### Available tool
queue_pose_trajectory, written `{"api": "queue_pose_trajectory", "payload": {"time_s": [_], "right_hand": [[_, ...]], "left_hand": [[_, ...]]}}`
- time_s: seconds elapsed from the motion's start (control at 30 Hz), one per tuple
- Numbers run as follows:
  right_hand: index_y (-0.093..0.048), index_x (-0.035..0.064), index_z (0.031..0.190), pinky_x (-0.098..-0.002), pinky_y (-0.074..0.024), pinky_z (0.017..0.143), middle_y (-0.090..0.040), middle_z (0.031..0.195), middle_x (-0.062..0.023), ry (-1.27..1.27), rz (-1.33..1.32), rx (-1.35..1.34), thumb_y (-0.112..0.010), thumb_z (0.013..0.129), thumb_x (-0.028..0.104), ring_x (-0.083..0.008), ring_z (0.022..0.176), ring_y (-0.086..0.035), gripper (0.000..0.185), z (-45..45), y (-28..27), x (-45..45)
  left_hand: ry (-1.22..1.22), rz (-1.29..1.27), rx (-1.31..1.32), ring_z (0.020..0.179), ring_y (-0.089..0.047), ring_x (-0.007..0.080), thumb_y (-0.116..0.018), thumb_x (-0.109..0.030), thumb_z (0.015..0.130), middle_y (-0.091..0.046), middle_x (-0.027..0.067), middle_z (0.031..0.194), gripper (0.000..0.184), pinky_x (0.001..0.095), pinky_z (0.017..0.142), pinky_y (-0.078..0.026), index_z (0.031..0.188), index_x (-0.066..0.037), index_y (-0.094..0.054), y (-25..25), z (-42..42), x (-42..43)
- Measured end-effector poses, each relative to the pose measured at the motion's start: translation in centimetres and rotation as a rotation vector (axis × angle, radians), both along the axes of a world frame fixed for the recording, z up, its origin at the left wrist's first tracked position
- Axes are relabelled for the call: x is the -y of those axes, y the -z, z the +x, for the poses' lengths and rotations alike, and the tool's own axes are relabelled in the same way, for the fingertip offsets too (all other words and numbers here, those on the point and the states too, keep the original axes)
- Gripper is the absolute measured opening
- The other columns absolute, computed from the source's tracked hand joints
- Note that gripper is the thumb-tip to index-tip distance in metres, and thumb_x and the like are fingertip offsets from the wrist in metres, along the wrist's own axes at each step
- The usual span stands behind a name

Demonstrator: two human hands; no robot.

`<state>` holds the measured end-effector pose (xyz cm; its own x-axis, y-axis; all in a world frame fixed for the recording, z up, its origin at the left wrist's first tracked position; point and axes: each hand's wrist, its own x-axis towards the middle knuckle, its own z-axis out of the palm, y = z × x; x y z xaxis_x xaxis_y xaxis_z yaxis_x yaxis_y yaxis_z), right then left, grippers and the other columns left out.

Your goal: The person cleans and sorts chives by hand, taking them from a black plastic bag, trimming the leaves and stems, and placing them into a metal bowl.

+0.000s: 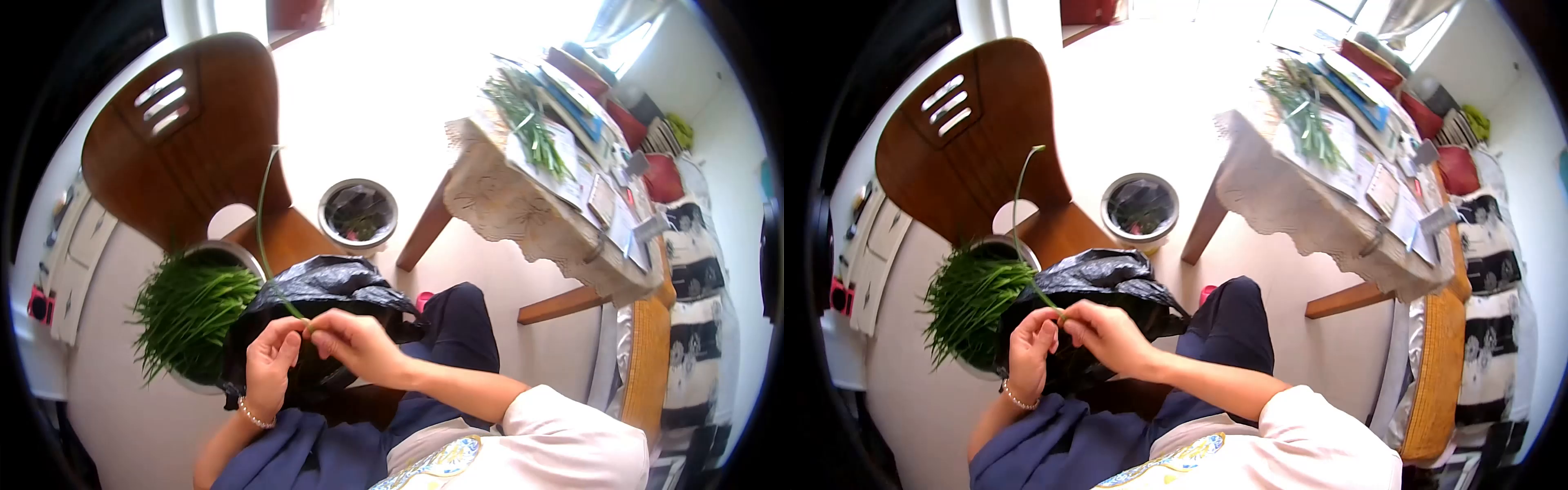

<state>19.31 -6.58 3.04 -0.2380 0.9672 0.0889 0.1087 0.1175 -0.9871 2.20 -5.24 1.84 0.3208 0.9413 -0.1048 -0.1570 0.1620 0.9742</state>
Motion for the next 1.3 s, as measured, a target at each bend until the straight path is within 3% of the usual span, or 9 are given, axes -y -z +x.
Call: {"api": "queue_pose_trajectory", "payload": {"time_s": [0.23, 0.47, 0.53, 0.63, 0.67, 0.8, 0.97, 1.13, 1.3], "right_hand": [[-0.064, 0.0034, 0.089, -0.0264, -0.0446, 0.056, -0.059, 0.061, -0.0067, 0.627, 0.474, 0.493, -0.051, 0.085, 0.014, -0.0115, 0.057, -0.056, 0.017, 17.4, -7.3, -8.9], [-0.064, 0.0049, 0.090, -0.0342, -0.0474, 0.062, -0.063, 0.076, -0.0123, 1.048, 0.189, 1.253, -0.053, 0.085, 0.024, -0.0227, 0.066, -0.061, 0.022, 34.5, -10.0, -11.8], [-0.060, 0.0056, 0.096, -0.0318, -0.0474, 0.060, -0.058, 0.083, -0.0136, 1.358, 0.536, 1.477, -0.053, 0.085, 0.024, -0.0247, 0.067, -0.058, 0.023, 32.3, -8.3, -10.1], [-0.058, 0.0060, 0.092, -0.0295, -0.0460, 0.054, -0.054, 0.082, -0.0114, 0.982, 0.581, 1.325, -0.060, 0.078, 0.013, -0.0224, 0.066, -0.057, 0.016, 24.9, -6.0, -6.7], [-0.060, 0.0058, 0.085, -0.0322, -0.0456, 0.052, -0.054, 0.074, -0.0086, 0.739, 0.856, 0.823, -0.060, 0.072, 0.005, -0.0228, 0.064, -0.056, 0.013, 21.8, -4.0, -6.1], [-0.058, 0.0090, 0.087, -0.0319, -0.0474, 0.059, -0.057, 0.077, -0.0070, -0.042, 0.687, 0.511, -0.058, 0.076, 0.013, -0.0235, 0.072, -0.057, 0.012, 6.3, 1.5, -0.2], [-0.056, 0.0002, 0.088, -0.0359, -0.0469, 0.074, -0.057, 0.085, -0.0168, -0.253, 0.250, 0.897, -0.054, 0.073, 0.008, -0.0298, 0.084, -0.057, 0.018, -0.1, 9.5, -1.1], [-0.060, 0.0018, 0.095, -0.0388, -0.0484, 0.076, -0.057, 0.102, -0.0189, -0.278, -0.019, 1.209, -0.051, 0.075, 0.010, -0.0312, 0.095, -0.056, 0.023, 0.0, 13.1, -3.2], [-0.067, 0.0024, 0.081, -0.0405, -0.0515, 0.070, -0.064, 0.086, -0.0184, -0.545, -0.206, 1.354, -0.056, 0.070, 0.005, -0.0309, 0.083, -0.063, 0.016, 2.7, 12.3, -3.3]], "left_hand": [[0.095, -0.047, -0.137, 0.066, -0.045, 0.0033, -0.059, -0.025, 0.086, -0.057, 0.0009, 0.093, 0.034, 0.0156, 0.056, -0.036, 0.111, -0.003, -0.054, 0.7, -1.2, 0.4], [0.146, -0.085, -0.233, 0.063, -0.046, 0.0038, -0.057, -0.024, 0.087, -0.059, 0.0020, 0.087, 0.031, 0.0160, 0.055, -0.037, 0.108, -0.002, -0.055, 1.5, -1.2, 0.3], [0.171, -0.110, -0.259, 0.063, -0.046, 0.0037, -0.058, -0.022, 0.086, -0.059, 0.0018, 0.086, 0.030, 0.0158, 0.055, -0.037, 0.107, -0.001, -0.055, 1.7, -1.0, 0.3], [0.191, -0.134, -0.290, 0.064, -0.047, 0.0034, -0.058, -0.021, 0.086, -0.059, 0.0012, 0.083, 0.027, 0.0158, 0.056, -0.037, 0.105, -0.001, -0.056, 1.8, -0.5, 0.1], [0.205, -0.146, -0.310, 0.065, -0.047, 0.0033, -0.058, -0.020, 0.086, -0.060, 0.0008, 0.081, 0.025, 0.0158, 0.056, -0.037, 0.103, -0.001, -0.057, 1.9, -0.3, 0.1], [0.213, -0.066, -0.337, 0.058, -0.046, 0.0028, -0.056, -0.021, 0.087, -0.059, -0.0002, 0.071, 0.023, 0.0165, 0.052, -0.037, 0.098, -0.001, -0.060, 3.2, -0.3, -0.2], [0.320, 0.113, -0.730, 0.037, -0.045, 0.0100, -0.051, -0.013, 0.085, -0.054, 0.0042, 0.052, 0.018, 0.0229, 0.041, -0.039, 0.094, 0.000, -0.062, 4.6, -1.3, 0.3], [0.461, 0.345, -0.912, 0.103, -0.049, 0.0317, -0.060, -0.017, 0.076, -0.057, 0.0175, 0.102, 0.052, 0.0397, 0.088, -0.039, 0.122, -0.002, -0.044, 2.2, -1.0, 0.5], [0.158, 0.192, -0.766, 0.109, -0.047, 0.0350, -0.062, -0.022, 0.078, -0.042, 0.0242, 0.124, 0.067, 0.0376, 0.092, -0.039, 0.132, 0.002, -0.029, 4.0, -1.2, -0.1]]}}
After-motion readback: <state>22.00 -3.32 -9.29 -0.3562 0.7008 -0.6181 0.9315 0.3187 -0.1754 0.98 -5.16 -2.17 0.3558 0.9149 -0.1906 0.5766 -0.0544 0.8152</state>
